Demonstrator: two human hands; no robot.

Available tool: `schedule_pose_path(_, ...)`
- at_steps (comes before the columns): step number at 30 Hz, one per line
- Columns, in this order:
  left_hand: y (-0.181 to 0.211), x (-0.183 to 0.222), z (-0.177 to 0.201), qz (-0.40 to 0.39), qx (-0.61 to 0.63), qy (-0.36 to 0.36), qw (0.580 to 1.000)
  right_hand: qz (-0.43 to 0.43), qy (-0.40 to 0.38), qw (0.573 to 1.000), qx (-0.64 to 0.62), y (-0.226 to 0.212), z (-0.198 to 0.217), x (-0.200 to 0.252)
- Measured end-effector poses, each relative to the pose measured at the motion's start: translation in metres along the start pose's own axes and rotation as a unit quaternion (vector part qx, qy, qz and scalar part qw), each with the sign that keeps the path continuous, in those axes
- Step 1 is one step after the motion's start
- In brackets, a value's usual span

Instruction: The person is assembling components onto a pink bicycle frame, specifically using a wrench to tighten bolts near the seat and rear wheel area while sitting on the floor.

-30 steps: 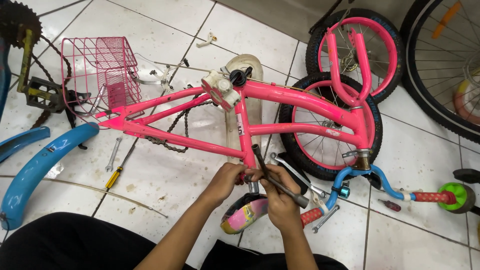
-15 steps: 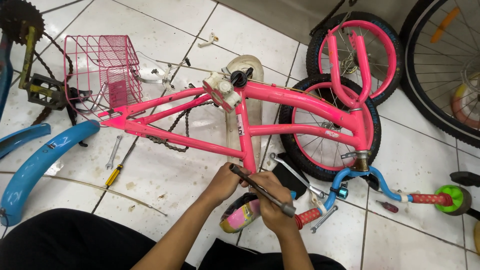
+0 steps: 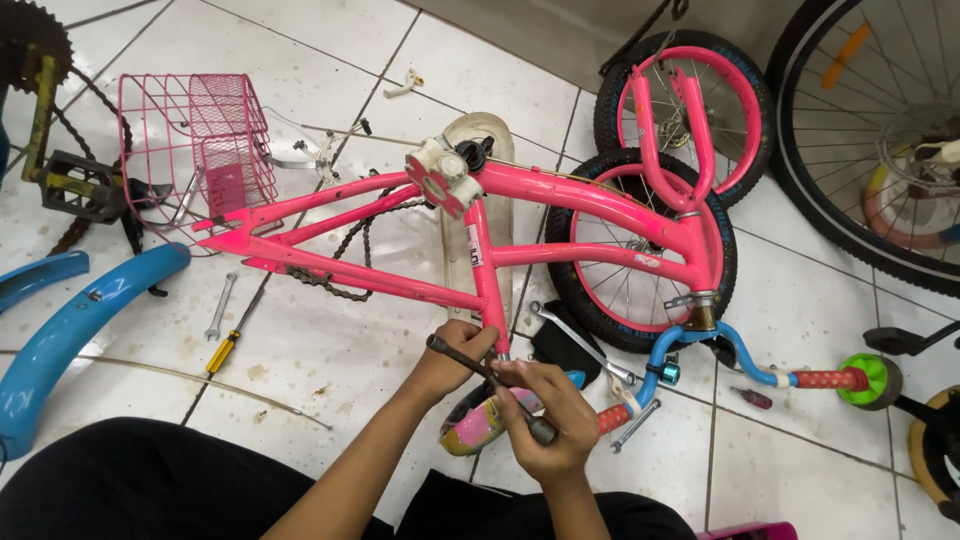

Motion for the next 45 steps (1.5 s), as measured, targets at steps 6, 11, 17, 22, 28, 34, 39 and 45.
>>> schedule_pose_path(6,-0.001,0.002,0.0,0.001,0.045,-0.004,0.999,-0.022,-0.02,0.991,0.129,-0.02,0.005,-0.009)
schedule_pose_path(11,0.004,0.004,0.003,0.005,0.031,-0.013,0.999,0.04,-0.188,0.936,0.294,-0.036,0.0,-0.023)
schedule_pose_path(17,-0.003,0.001,-0.004,0.004,0.041,-0.003,0.999,0.056,-0.343,0.812,0.47,-0.023,-0.024,-0.038)
schedule_pose_path(22,0.001,0.003,-0.002,-0.022,0.066,-0.003,0.998,0.045,-0.383,0.834,0.395,-0.04,-0.039,-0.059)
schedule_pose_path(28,0.006,0.01,0.005,-0.052,0.101,0.006,0.994,0.026,-0.484,0.787,0.38,-0.032,-0.047,-0.06)
schedule_pose_path(34,0.007,0.012,0.007,-0.085,0.082,-0.01,0.993,0.009,-0.507,0.792,0.339,-0.04,-0.045,-0.072)
schedule_pose_path(39,-0.017,-0.012,-0.007,-0.073,0.035,-0.021,0.997,-0.077,-0.56,0.768,0.302,-0.054,-0.03,-0.087)
schedule_pose_path(45,-0.03,-0.02,-0.012,-0.043,0.039,-0.024,0.998,0.18,-0.596,0.679,0.389,-0.021,-0.022,-0.078)
Point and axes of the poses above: each hand's wrist, its own x-axis away from the middle knuckle, its own z-axis out of the back of the hand, y = z × x, the point moved 3 cm from there along -x, towards the middle knuckle, and after that the axes turned 14 degrees about y, right-handed, at the moved point
